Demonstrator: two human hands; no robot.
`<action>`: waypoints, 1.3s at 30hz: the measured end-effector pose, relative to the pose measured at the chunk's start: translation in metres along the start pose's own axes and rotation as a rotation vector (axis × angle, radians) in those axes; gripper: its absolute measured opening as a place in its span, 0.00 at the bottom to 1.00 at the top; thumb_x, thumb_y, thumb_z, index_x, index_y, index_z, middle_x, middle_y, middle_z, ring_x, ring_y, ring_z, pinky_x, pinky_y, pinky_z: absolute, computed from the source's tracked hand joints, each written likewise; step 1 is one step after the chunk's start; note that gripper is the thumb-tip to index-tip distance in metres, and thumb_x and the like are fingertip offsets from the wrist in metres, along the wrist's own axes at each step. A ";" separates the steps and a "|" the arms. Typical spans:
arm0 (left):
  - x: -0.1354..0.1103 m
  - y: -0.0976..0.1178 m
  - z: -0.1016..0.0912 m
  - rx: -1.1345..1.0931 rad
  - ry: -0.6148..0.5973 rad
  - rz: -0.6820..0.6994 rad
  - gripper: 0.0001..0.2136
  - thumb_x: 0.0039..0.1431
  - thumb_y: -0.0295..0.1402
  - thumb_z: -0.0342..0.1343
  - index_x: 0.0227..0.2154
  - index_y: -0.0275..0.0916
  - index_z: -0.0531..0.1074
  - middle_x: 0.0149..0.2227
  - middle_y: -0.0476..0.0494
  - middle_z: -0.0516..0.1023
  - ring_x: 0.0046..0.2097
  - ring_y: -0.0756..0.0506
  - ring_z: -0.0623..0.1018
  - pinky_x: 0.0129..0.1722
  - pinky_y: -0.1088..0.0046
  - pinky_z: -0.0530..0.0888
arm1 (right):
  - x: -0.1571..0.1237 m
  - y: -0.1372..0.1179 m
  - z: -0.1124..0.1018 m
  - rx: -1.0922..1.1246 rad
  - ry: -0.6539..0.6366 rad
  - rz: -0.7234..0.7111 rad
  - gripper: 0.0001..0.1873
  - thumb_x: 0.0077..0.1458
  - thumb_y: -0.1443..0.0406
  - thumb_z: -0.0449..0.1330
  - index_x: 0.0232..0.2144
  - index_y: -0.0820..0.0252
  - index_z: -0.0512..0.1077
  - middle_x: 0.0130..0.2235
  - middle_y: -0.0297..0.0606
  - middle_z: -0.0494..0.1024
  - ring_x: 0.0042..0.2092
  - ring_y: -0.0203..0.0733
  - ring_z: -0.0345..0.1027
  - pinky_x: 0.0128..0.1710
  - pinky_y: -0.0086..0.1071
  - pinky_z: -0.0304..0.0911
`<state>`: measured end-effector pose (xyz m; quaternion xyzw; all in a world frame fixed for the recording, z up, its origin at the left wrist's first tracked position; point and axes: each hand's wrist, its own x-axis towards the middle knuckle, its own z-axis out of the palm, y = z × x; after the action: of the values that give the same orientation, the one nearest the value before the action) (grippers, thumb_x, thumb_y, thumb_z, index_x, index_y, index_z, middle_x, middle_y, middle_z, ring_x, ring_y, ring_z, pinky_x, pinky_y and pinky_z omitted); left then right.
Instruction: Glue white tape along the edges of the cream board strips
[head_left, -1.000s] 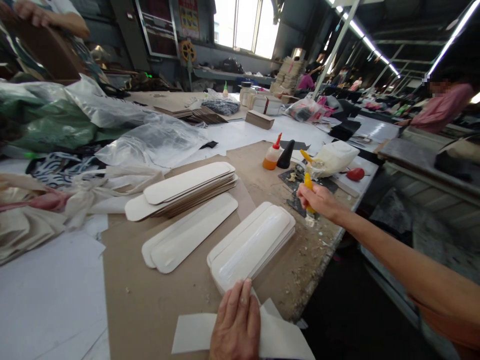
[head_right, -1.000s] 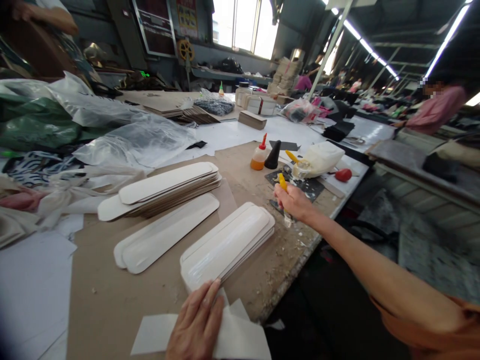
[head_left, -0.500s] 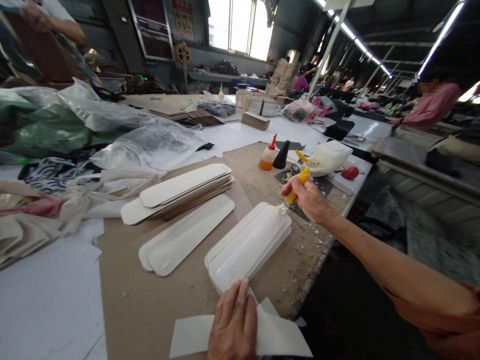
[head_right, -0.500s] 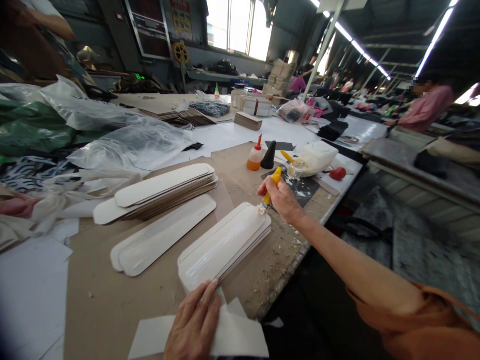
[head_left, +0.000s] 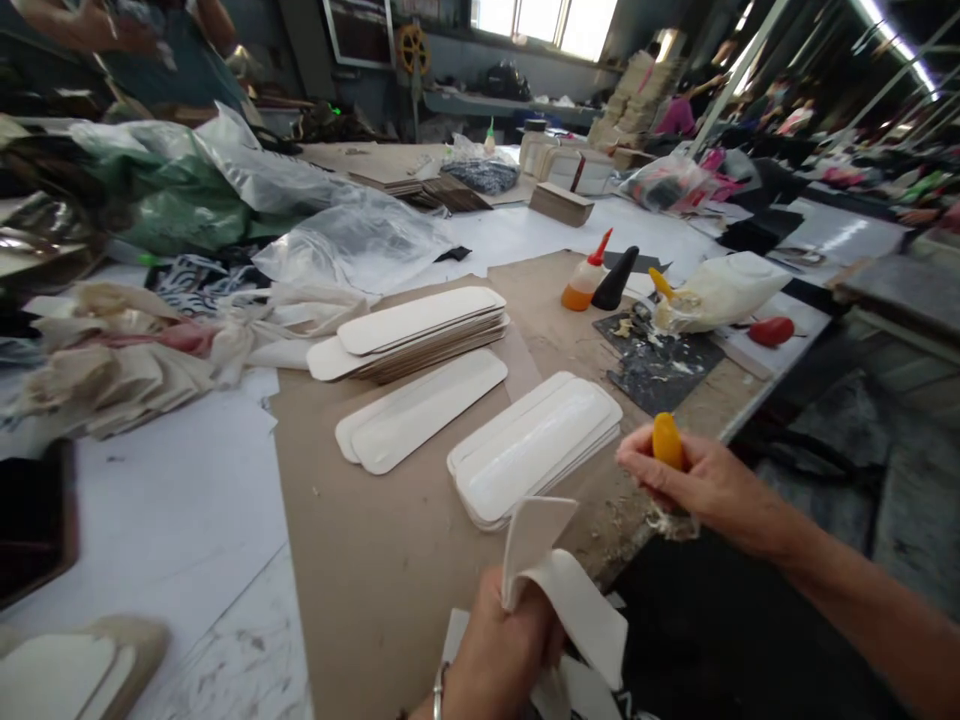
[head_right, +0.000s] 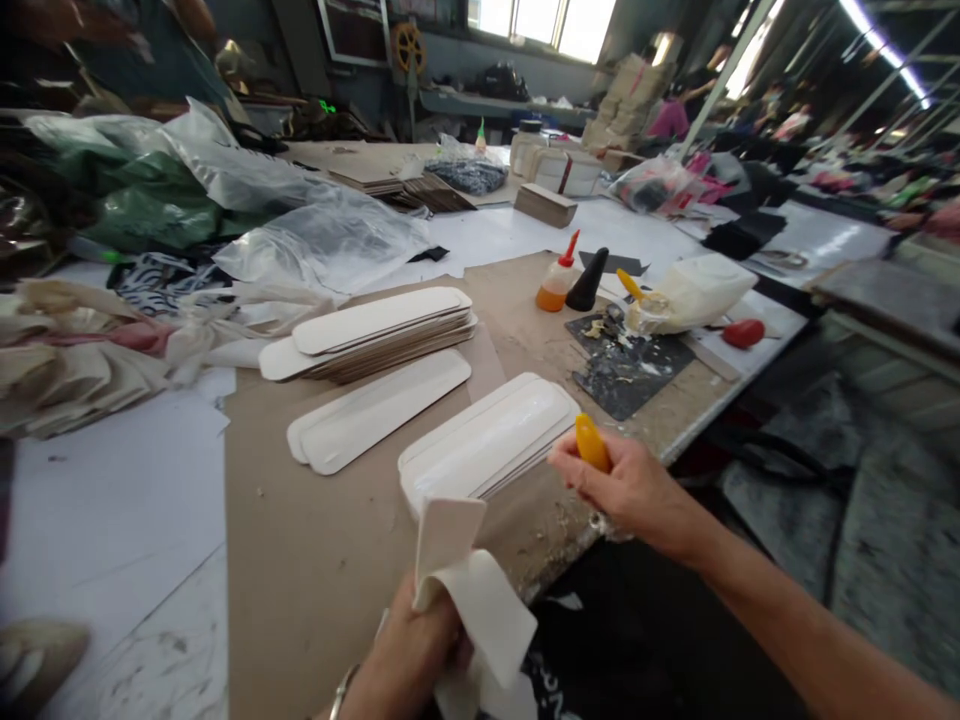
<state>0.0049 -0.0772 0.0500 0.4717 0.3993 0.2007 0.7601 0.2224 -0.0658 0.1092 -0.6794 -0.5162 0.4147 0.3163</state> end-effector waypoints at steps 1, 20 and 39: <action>0.000 0.003 0.002 -0.051 0.028 -0.056 0.17 0.51 0.43 0.46 0.13 0.39 0.59 0.12 0.53 0.56 0.17 0.54 0.57 0.18 0.77 0.53 | -0.006 -0.001 0.009 -0.017 -0.056 0.009 0.17 0.51 0.52 0.58 0.31 0.61 0.67 0.22 0.29 0.62 0.21 0.30 0.53 0.18 0.25 0.50; 0.001 0.001 0.002 -0.432 -0.111 -0.209 0.14 0.42 0.43 0.58 0.23 0.37 0.67 0.12 0.57 0.56 0.15 0.56 0.53 0.16 0.77 0.47 | -0.031 -0.013 0.055 -0.260 -0.297 -0.428 0.13 0.52 0.68 0.59 0.42 0.59 0.68 0.39 0.36 0.72 0.41 0.36 0.66 0.42 0.28 0.60; -0.001 -0.007 0.003 -0.409 -0.269 -0.158 0.27 0.50 0.58 0.45 0.25 0.35 0.69 0.11 0.57 0.52 0.14 0.55 0.49 0.15 0.76 0.47 | -0.035 -0.007 0.058 0.050 -0.207 -0.116 0.12 0.55 0.59 0.55 0.34 0.62 0.70 0.29 0.33 0.70 0.32 0.35 0.64 0.32 0.27 0.61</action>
<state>0.0062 -0.0830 0.0454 0.2976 0.2814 0.1527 0.8994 0.1633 -0.0976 0.0976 -0.5939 -0.5739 0.4766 0.3015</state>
